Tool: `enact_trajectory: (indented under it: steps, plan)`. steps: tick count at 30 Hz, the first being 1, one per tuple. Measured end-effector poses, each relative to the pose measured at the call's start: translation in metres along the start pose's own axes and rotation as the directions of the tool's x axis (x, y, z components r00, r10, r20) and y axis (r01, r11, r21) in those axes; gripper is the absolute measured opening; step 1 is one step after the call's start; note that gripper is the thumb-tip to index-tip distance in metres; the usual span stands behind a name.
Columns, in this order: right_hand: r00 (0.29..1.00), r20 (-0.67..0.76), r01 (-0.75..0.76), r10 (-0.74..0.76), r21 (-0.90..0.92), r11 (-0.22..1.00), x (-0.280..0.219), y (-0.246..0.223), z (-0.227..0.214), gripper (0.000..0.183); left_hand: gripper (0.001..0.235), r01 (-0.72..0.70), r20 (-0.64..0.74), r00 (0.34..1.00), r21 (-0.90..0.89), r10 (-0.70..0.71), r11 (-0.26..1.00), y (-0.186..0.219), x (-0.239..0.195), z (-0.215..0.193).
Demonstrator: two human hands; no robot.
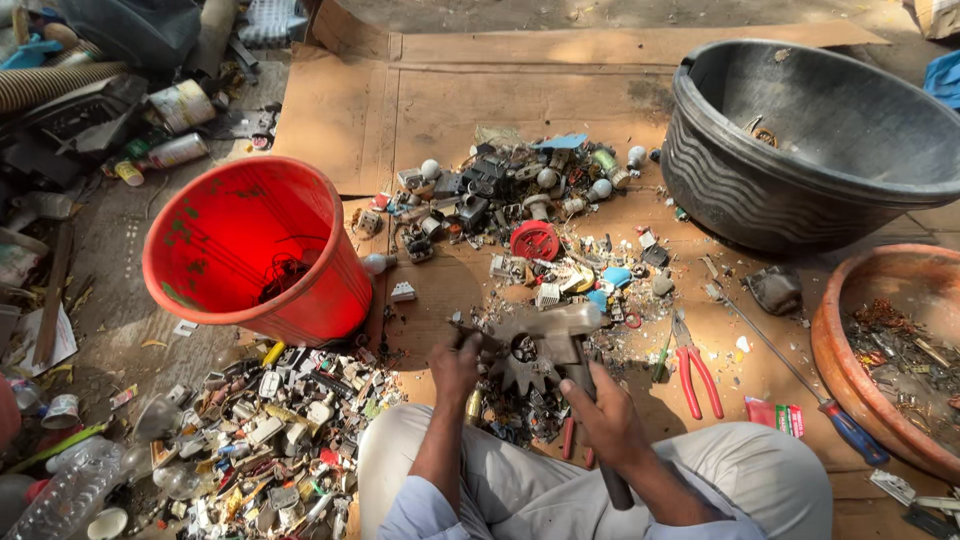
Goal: The person sits on the ground and uses a hammer to repeatedly strike a metal gear-like object, breaking it apart. They then use a screwdriver to pry at the object and separate small components, placing the pieces into a red bucket.
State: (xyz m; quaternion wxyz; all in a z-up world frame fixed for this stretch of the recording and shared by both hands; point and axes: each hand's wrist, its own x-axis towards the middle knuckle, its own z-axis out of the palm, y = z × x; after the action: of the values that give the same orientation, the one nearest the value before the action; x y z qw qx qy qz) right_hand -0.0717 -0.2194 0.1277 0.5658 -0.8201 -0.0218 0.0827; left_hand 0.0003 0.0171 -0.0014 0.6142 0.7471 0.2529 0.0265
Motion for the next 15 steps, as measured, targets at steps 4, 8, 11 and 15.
enact_trajectory:
  steps: [4, 8, 11, 15]
  plan:
    - [0.933, 0.014, -0.344, 0.361, 0.334, 0.877, -0.009, 0.05, 0.006, 0.025, 0.021, -0.216, -0.118, 0.972, -0.089, 0.205, 0.972, -0.003, 0.006, -0.001]
    - [0.85, -0.002, -0.477, 0.527, 0.421, 0.771, -0.003, 0.081, 0.01, 0.028, 0.021, -0.237, -0.166, 0.957, 0.031, 0.239, 0.971, -0.005, 0.002, 0.001]
    - [0.786, 0.024, -0.554, 0.617, 0.471, 0.687, 0.005, 0.086, 0.014, 0.023, 0.021, -0.318, -0.137, 0.939, 0.011, 0.317, 0.948, -0.004, -0.002, 0.006]
    - [0.764, 0.108, -0.581, 0.636, 0.543, 0.606, 0.004, 0.089, 0.018, 0.019, 0.016, -0.528, -0.047, 0.843, 0.119, 0.536, 0.841, -0.011, -0.007, 0.019]
